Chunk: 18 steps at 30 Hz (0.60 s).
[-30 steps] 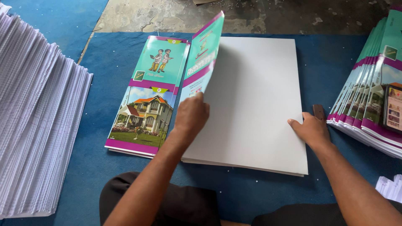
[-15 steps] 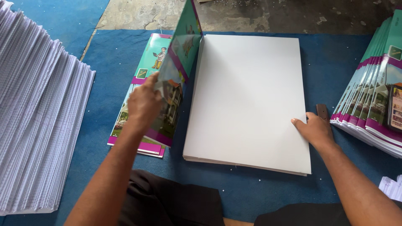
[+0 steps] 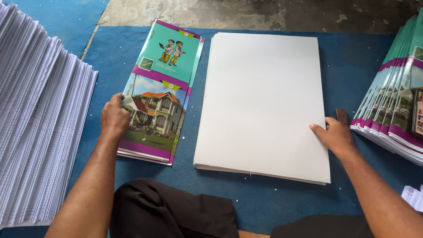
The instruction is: The person folds a printed cover sheet over a stack of white paper, presses the fold with a wooden tool, and places the finished booklet aside. The person repeats this process for multiple booklets.
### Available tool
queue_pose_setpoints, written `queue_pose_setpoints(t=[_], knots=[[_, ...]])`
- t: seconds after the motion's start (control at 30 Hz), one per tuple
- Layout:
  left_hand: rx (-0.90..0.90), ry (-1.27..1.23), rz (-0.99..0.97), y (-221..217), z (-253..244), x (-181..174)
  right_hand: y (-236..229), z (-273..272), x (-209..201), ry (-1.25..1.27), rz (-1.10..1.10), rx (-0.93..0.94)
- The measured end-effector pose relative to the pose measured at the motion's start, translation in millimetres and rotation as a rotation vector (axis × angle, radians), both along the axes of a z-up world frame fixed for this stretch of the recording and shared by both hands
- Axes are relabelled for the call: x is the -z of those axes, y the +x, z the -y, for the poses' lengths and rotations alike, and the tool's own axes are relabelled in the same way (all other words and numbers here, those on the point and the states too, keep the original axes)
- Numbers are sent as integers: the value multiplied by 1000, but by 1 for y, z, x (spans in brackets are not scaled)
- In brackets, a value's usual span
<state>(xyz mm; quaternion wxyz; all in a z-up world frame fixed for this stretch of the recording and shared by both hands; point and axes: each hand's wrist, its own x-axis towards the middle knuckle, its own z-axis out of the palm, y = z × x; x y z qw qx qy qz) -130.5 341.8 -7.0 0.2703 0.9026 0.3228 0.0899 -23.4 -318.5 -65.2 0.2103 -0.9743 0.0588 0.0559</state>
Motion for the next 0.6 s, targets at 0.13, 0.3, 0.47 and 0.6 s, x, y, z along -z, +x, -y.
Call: queue_pose_setpoints(t=[0.13, 0.3, 0.47, 0.6], knots=[[23, 144, 4, -5, -10, 10, 2, 5, 8, 15, 24, -15], [-42, 220, -150, 0, 18, 11, 0, 1, 2, 35, 13, 17], [180, 33, -43, 16, 86, 22, -9, -15, -23, 28, -20, 80], [279, -141, -28, 25, 154, 40, -16, -31, -44, -39, -72, 105]])
